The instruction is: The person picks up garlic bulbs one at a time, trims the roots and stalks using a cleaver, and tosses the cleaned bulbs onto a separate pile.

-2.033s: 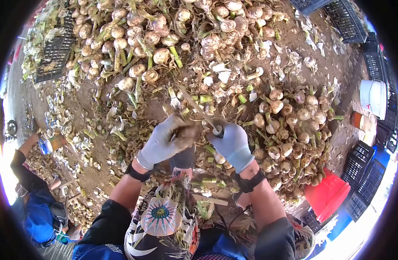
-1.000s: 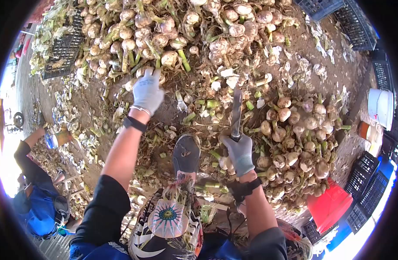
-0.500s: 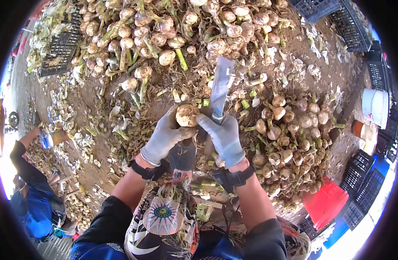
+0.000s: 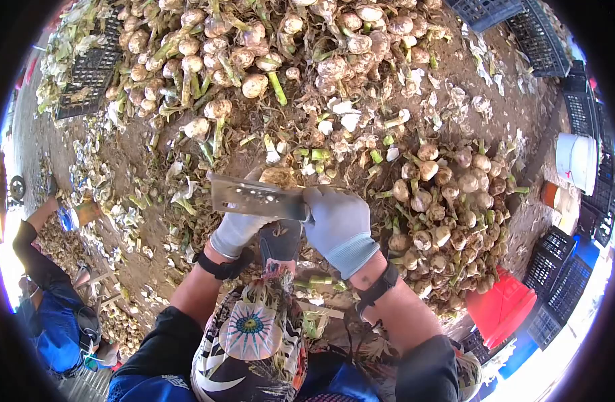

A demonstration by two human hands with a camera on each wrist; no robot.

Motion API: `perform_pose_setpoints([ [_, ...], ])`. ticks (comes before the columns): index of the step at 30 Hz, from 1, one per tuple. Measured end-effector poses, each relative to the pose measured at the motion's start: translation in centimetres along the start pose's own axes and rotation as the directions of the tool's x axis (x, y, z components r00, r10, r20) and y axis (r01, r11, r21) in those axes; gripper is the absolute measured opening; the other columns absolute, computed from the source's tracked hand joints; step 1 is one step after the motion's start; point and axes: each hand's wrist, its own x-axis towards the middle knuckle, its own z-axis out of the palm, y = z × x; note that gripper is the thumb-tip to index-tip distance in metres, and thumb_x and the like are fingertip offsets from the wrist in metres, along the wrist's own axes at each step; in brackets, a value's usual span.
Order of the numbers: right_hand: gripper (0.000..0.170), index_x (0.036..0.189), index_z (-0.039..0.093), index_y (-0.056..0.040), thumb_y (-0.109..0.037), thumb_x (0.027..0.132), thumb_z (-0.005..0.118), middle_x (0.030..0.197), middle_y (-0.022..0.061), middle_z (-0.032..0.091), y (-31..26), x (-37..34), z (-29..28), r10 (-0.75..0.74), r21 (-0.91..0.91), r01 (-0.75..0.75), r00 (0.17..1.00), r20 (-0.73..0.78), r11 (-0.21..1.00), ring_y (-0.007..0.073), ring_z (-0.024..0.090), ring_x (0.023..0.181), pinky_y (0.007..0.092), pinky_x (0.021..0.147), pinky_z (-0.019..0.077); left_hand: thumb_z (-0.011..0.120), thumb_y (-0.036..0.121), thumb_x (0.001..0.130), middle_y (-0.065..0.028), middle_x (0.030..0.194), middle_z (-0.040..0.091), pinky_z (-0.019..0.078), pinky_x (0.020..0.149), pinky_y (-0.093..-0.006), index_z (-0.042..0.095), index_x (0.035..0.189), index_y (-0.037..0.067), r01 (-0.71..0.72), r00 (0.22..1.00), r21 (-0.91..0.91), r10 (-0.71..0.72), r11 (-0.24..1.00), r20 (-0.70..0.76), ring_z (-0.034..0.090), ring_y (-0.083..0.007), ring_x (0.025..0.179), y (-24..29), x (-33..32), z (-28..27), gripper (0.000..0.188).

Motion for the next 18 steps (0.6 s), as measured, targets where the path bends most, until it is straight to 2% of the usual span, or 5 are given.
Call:
perform_pose_setpoints([
  [6, 0.017, 0.099, 0.067, -0.0142, -0.015, 0.083, 0.064, 0.085, 0.0094, 0.070, 1.9, -0.2, 1.1, 0.211, 0.004, -0.212, 0.975, 0.075, 0.977, 0.0303, 0.070, 0.078, 0.0407, 0.070, 0.0560, 0.087, 0.014, 0.073, -0.0061, 0.119, 0.065, 0.0533, 0.090, -0.0309, 0.046, 0.136, -0.001, 0.160, 0.987, -0.042, -0.158, 0.986, 0.040, 0.063, -0.0149, 0.102, 3.8, -0.4, 0.7, 0.077],
  [7, 0.017, 0.103, 0.069, -0.0158, -0.020, 0.087, 0.064, 0.087, 0.0109, 0.072, 3.3, 1.1, -0.4, 0.551, -0.169, -0.529, 0.749, 0.367, 0.832, 0.0308, 0.071, 0.083, 0.0401, 0.073, 0.0573, 0.091, 0.018, 0.070, -0.0054, 0.115, 0.066, 0.0535, 0.087, -0.0308, 0.053, 0.130, 0.000, 0.192, 0.972, 0.020, -0.193, 0.981, 0.131, 0.064, -0.0143, 0.101, 5.0, -0.5, 0.9, 0.074],
  [10, 0.025, 0.107, 0.071, -0.0180, -0.026, 0.084, 0.068, 0.088, 0.0120, 0.073, 6.6, -1.9, 2.4, 0.495, -0.065, -0.495, 0.834, 0.244, 0.867, 0.0311, 0.071, 0.081, 0.0389, 0.072, 0.0565, 0.089, 0.016, 0.068, -0.0058, 0.106, 0.068, 0.0520, 0.083, -0.0277, 0.059, 0.120, 0.000, 0.104, 0.988, 0.259, -0.129, 0.960, 0.082, 0.064, -0.0119, 0.094, 5.2, 0.0, 1.5, 0.062],
  [12, 0.025, 0.106, 0.071, -0.0178, -0.027, 0.083, 0.068, 0.087, 0.0121, 0.072, 5.7, -1.6, 2.1, 0.470, 0.060, -0.495, 0.851, 0.236, 0.867, 0.0319, 0.070, 0.080, 0.0392, 0.072, 0.0562, 0.085, 0.011, 0.067, -0.0066, 0.098, 0.066, 0.0521, 0.078, -0.0305, 0.065, 0.111, 0.004, -0.048, 0.994, 0.655, -0.028, 0.754, 0.105, 0.066, -0.0171, 0.085, 4.6, 0.7, 1.7, 0.049],
  [18, 0.022, 0.103, 0.071, -0.0145, -0.026, 0.086, 0.065, 0.090, 0.0130, 0.072, 1.3, 1.7, -0.7, 0.135, 0.181, -0.202, 0.935, 0.329, 0.962, 0.0343, 0.069, 0.082, 0.0401, 0.073, 0.0563, 0.068, 0.012, 0.065, -0.0065, 0.096, 0.057, 0.0516, 0.072, -0.0428, 0.066, 0.089, 0.010, -0.520, 0.854, 0.836, 0.097, 0.176, 0.511, 0.063, -0.0304, 0.084, 2.7, 1.3, 0.6, 0.024],
])
